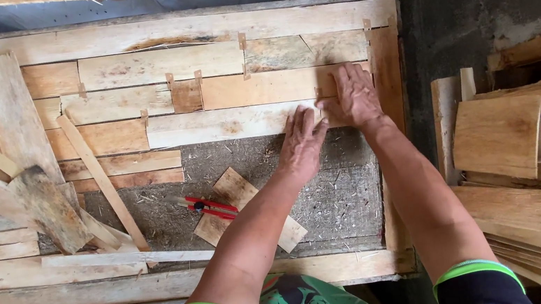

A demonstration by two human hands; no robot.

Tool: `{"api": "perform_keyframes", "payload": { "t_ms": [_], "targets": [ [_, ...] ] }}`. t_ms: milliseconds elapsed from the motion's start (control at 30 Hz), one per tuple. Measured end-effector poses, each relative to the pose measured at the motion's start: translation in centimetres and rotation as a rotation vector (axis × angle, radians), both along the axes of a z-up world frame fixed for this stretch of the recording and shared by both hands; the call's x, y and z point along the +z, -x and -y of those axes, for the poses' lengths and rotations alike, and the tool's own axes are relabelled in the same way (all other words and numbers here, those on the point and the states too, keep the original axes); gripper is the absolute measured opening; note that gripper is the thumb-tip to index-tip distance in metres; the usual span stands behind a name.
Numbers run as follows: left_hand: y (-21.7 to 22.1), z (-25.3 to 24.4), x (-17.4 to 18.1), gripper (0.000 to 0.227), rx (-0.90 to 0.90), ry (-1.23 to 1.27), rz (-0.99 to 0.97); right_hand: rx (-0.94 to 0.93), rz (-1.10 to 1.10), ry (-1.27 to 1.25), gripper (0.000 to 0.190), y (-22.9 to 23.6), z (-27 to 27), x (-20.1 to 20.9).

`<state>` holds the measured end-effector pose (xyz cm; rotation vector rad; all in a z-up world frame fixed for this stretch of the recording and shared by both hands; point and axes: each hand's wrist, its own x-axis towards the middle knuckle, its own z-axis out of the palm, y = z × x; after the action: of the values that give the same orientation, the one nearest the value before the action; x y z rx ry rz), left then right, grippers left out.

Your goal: Cutting and fitting small wooden strips to create a mosaic pattern on a larger panel.

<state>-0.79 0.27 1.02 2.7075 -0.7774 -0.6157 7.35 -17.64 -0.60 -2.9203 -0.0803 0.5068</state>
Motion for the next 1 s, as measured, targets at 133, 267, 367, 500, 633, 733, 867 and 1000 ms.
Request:
{"api": "perform_keyframes", "payload": {
  "t_ms": [133, 267, 367, 500, 633, 733, 867, 1000],
  "targets": [
    [0.0, -0.1, 0.1, 0.087, -0.020, -0.067, -0.001, -0.026, -0.063, 0.033, 0.096, 2.1, -1.4, 4.0],
    [0.2, -0.5, -1.9, 0.077, -0.083, -0.057, 0.074, -0.025, 0.100, -0.146, 0.086, 6.2, -0.7, 2.3],
    [0.3, -0.9, -1.8, 0.079, -0.094, -0.028, 0.120, -0.019, 0.193, 0.009, 0.078, 9.3, -1.3, 1.6],
    [0.9, -1.0, -1.8, 0.080, -0.076, -0.002, 0.091, -0.154, 0.034, 0.307, 0.085, 14.8, -1.7, -0.9],
    [0.9, -1.1, -1.8, 0.087, -0.083, -0.063, 0.102, -0.235, 0.146, 0.191, 0.091, 15.3, -1.1, -2.3],
    [0.7, -1.0, -0.9, 0.093, -0.093, -0.111, 0.105, -0.263, 0.214, 0.080, 0.094, 15.0, -0.5, -2.1],
    [0.5, -1.2, -0.1, 0.087, -0.063, -0.061, 0.005, -0.261, 0.227, 0.038, 0.093, 14.6, -0.2, -2.7],
    [0.4, -0.7, -1.4, 0.098, -0.090, -0.155, 0.015, -0.265, 0.202, 0.051, 0.088, 14.5, -0.4, -2.5]
  ]
}}
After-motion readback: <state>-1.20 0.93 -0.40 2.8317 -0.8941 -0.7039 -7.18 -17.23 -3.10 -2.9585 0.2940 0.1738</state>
